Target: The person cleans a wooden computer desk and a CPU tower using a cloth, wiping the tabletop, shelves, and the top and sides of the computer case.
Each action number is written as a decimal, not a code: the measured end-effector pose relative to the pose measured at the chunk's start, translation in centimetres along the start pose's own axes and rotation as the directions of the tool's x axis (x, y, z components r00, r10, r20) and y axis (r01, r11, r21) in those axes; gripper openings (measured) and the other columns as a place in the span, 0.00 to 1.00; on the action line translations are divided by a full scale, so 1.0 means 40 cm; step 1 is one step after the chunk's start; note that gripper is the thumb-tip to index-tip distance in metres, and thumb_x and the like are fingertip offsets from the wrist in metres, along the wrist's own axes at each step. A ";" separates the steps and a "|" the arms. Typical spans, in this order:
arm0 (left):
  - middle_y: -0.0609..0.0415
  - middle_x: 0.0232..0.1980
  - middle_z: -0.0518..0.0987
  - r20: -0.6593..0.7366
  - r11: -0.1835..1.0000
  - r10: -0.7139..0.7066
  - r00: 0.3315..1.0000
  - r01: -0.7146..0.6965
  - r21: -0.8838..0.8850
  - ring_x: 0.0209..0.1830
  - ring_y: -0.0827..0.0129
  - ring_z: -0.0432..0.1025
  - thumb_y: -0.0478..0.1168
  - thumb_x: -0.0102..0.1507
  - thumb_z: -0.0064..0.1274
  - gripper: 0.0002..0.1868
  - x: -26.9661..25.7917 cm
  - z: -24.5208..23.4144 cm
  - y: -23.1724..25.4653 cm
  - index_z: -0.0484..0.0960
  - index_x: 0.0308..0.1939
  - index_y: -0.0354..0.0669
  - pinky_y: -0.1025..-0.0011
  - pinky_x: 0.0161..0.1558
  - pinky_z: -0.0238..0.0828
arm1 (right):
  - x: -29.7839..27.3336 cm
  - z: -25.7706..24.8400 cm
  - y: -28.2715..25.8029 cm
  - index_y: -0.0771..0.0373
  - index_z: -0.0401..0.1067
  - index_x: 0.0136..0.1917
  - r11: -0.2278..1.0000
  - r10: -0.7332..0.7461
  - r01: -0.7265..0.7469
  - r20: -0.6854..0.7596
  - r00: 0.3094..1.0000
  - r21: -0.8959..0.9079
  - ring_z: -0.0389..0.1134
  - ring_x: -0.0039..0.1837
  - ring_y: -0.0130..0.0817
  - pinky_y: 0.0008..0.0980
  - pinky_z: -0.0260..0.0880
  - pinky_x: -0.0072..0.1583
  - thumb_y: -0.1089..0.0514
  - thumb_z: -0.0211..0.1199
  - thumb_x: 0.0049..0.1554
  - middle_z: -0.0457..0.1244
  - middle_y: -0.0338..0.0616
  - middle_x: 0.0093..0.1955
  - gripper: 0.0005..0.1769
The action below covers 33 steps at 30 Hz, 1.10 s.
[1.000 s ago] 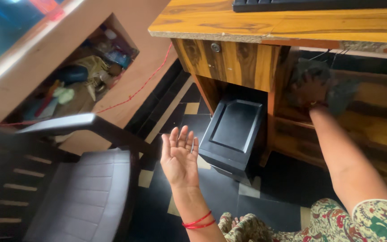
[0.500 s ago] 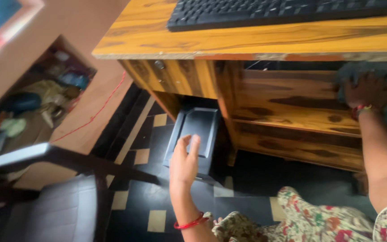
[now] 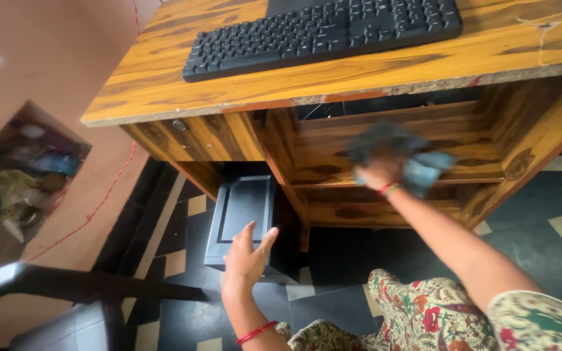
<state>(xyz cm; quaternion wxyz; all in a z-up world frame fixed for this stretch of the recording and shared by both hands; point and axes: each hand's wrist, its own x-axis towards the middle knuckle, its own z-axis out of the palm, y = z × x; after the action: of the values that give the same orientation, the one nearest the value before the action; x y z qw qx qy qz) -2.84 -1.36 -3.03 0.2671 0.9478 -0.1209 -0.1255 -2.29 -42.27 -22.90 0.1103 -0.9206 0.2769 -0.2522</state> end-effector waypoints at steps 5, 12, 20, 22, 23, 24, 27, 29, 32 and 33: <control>0.44 0.72 0.69 0.080 0.998 0.061 0.995 -0.062 0.010 0.74 0.51 0.61 0.70 0.59 0.50 0.44 0.034 0.070 0.071 0.68 0.72 0.50 0.45 0.75 0.46 | -0.008 0.071 -0.263 0.51 0.60 0.77 0.966 -0.257 0.253 0.220 0.941 0.048 0.47 0.79 0.61 0.69 0.39 0.75 0.37 0.57 0.53 0.48 0.57 0.80 0.42; 0.43 0.72 0.69 0.163 0.997 0.043 0.986 -0.053 0.058 0.75 0.50 0.60 0.70 0.60 0.49 0.45 0.073 0.117 0.118 0.66 0.73 0.49 0.45 0.74 0.46 | 0.165 0.114 -0.083 0.61 0.71 0.60 0.964 -0.199 0.227 0.186 0.962 -0.142 0.71 0.53 0.56 0.57 0.70 0.56 0.49 0.51 0.66 0.69 0.59 0.50 0.18; 0.41 0.71 0.70 0.079 0.998 0.015 0.997 -0.021 0.066 0.73 0.50 0.64 0.68 0.59 0.52 0.45 0.081 0.081 0.113 0.67 0.73 0.46 0.59 0.69 0.61 | 0.278 0.039 0.509 0.60 0.73 0.69 0.937 0.030 -0.125 -0.280 0.959 -0.326 0.62 0.68 0.59 0.66 0.54 0.68 0.37 0.56 0.57 0.65 0.58 0.67 0.35; 0.41 0.72 0.70 0.089 0.997 -0.019 0.996 0.012 0.079 0.72 0.50 0.64 0.68 0.59 0.51 0.46 0.077 0.082 0.116 0.66 0.74 0.46 0.59 0.69 0.61 | 0.265 -0.016 0.595 0.69 0.65 0.74 0.921 0.390 -0.390 0.053 0.919 -0.007 0.59 0.71 0.62 0.62 0.59 0.67 0.37 0.51 0.63 0.59 0.66 0.72 0.38; 0.41 0.72 0.69 0.089 0.998 0.040 0.995 -0.043 0.036 0.73 0.50 0.63 0.68 0.60 0.52 0.45 0.074 0.085 0.117 0.66 0.73 0.44 0.59 0.69 0.60 | 0.250 -0.027 0.606 0.69 0.65 0.74 0.919 0.394 -0.394 0.046 0.918 -0.012 0.59 0.71 0.62 0.62 0.59 0.67 0.37 0.51 0.63 0.59 0.66 0.72 0.38; 0.41 0.73 0.68 0.082 0.995 0.097 0.992 -0.097 -0.006 0.74 0.51 0.62 0.67 0.60 0.53 0.45 0.070 0.087 0.117 0.67 0.72 0.42 0.60 0.70 0.60 | 0.239 -0.025 0.593 0.71 0.62 0.75 0.950 0.306 -0.309 -0.050 0.951 -0.054 0.57 0.73 0.61 0.61 0.58 0.67 0.39 0.52 0.61 0.57 0.65 0.75 0.40; 0.42 0.73 0.69 0.131 0.993 0.094 0.987 -0.083 -0.084 0.75 0.53 0.62 0.66 0.59 0.54 0.45 0.055 0.083 0.111 0.67 0.72 0.43 0.61 0.71 0.59 | 0.187 -0.060 0.561 0.69 0.59 0.78 0.962 0.227 -0.243 -0.131 0.965 -0.124 0.54 0.77 0.57 0.58 0.56 0.70 0.40 0.53 0.59 0.53 0.60 0.79 0.42; 0.42 0.73 0.69 0.107 0.988 0.132 0.986 -0.122 -0.098 0.75 0.53 0.61 0.67 0.59 0.54 0.45 0.054 0.070 0.097 0.67 0.72 0.42 0.61 0.71 0.59 | 0.111 -0.079 0.534 0.65 0.58 0.79 0.951 0.260 -0.275 -0.114 0.959 -0.145 0.52 0.80 0.53 0.57 0.55 0.73 0.39 0.52 0.59 0.52 0.55 0.81 0.42; 0.41 0.73 0.69 0.096 0.994 0.094 0.991 -0.087 -0.072 0.75 0.52 0.62 0.68 0.59 0.53 0.46 0.048 0.058 0.076 0.67 0.73 0.43 0.61 0.71 0.60 | 0.013 -0.141 0.511 0.62 0.58 0.81 0.914 0.393 -0.387 0.032 0.919 -0.121 0.54 0.79 0.54 0.57 0.58 0.73 0.38 0.49 0.62 0.51 0.57 0.82 0.41; 0.41 0.72 0.70 0.108 1.000 0.012 0.994 -0.010 -0.021 0.74 0.51 0.63 0.68 0.59 0.53 0.46 0.045 0.057 0.073 0.66 0.74 0.46 0.60 0.70 0.61 | -0.023 -0.160 0.499 0.61 0.58 0.80 0.926 0.358 -0.353 0.013 0.934 -0.131 0.54 0.79 0.54 0.56 0.58 0.72 0.39 0.48 0.60 0.50 0.54 0.83 0.41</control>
<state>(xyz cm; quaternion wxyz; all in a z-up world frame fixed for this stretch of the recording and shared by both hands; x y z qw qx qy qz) -2.31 -5.39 -3.68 0.2706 0.9361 -0.1393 -0.1762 -15.36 -58.56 -24.68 0.1006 -0.8649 0.4523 -0.1931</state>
